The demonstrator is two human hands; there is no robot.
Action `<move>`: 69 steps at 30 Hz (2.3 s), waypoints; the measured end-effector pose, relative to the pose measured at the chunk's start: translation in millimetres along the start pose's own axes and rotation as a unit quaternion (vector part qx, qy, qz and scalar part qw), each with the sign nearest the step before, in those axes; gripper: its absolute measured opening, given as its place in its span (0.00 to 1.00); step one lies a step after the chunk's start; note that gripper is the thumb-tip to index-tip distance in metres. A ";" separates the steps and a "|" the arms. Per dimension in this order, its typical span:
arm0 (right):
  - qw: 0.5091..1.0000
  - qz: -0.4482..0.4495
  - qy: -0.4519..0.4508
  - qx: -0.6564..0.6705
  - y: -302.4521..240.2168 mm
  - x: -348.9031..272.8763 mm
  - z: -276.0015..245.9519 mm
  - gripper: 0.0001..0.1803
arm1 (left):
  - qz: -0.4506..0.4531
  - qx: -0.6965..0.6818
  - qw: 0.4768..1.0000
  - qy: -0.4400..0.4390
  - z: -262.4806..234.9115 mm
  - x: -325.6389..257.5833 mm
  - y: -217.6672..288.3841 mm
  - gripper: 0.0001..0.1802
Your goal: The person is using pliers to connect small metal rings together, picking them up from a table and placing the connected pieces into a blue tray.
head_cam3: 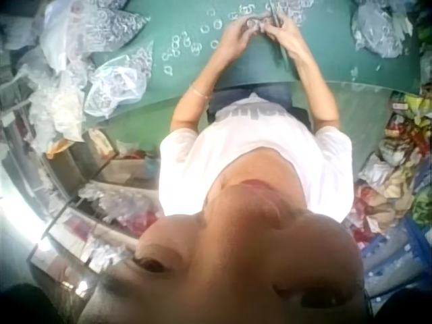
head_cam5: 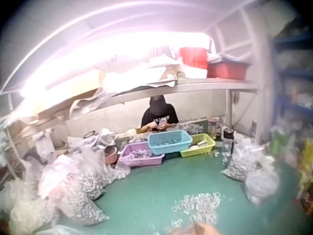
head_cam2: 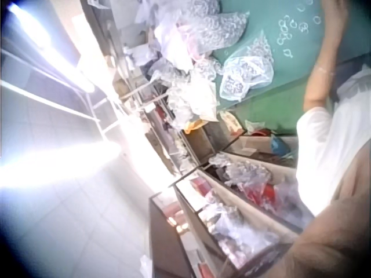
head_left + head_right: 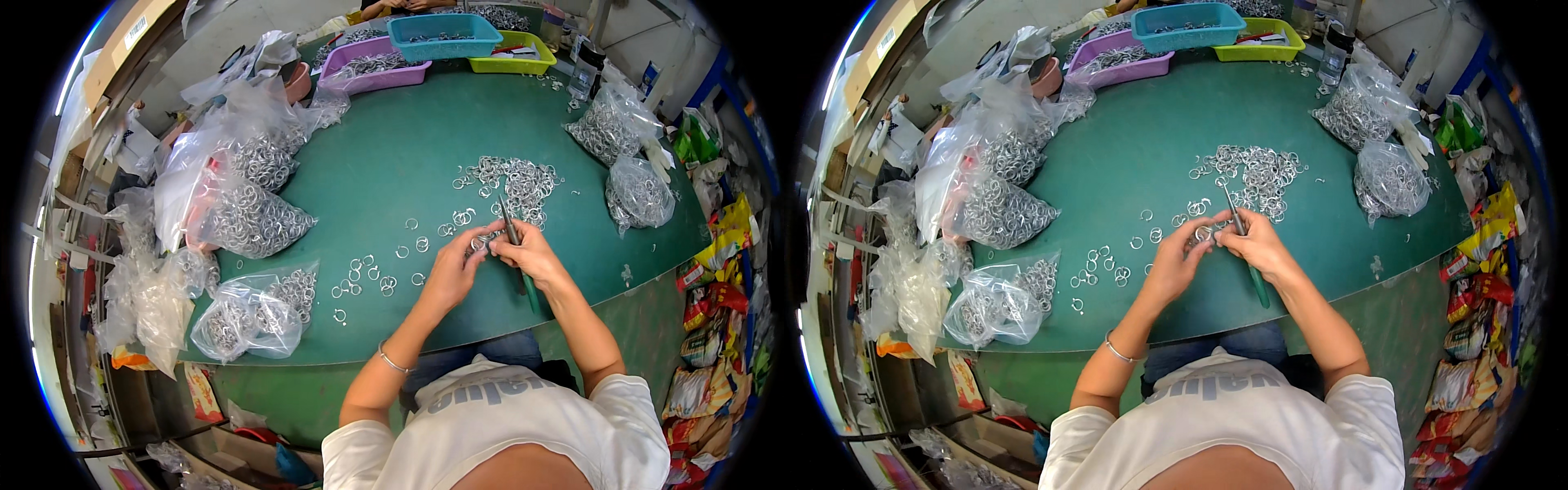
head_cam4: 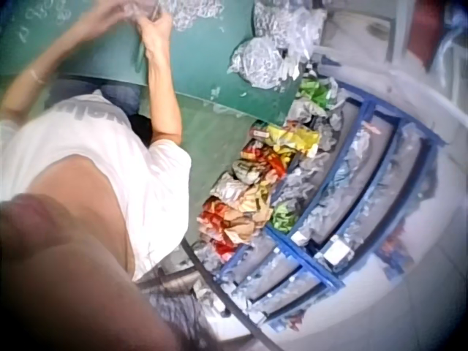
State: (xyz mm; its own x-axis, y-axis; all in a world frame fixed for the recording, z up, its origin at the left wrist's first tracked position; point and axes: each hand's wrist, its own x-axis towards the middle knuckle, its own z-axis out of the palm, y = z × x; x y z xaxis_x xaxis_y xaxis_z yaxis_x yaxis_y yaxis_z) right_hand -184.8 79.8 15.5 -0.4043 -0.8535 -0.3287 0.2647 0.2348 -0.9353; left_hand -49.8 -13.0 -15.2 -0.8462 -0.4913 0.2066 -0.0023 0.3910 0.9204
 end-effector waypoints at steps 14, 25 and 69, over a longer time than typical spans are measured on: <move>0.884 -0.340 -0.012 -0.320 -1.8 -3.7 6.8 0.09 | -0.130 -0.321 0.938 -0.024 -8.9 2.4 8.3 0.19; 0.978 -0.201 0.047 -0.041 -6.0 -7.8 13.1 0.03 | -0.089 -0.242 0.965 0.058 -12.5 1.5 7.3 0.12; 0.753 -0.339 0.150 -0.543 58.5 -19.5 2.1 0.16 | -0.147 -0.284 0.945 0.073 20.1 -20.7 -19.9 0.17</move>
State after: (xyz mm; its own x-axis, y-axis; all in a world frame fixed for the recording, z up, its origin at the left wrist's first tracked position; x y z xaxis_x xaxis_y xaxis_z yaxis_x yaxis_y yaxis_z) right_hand -159.6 109.2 -32.5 -0.3463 -0.8435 0.4105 -0.8986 0.1726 -0.4034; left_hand -43.1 5.0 -44.5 -0.7710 -0.6317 -0.0812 0.0949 -0.2401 0.9661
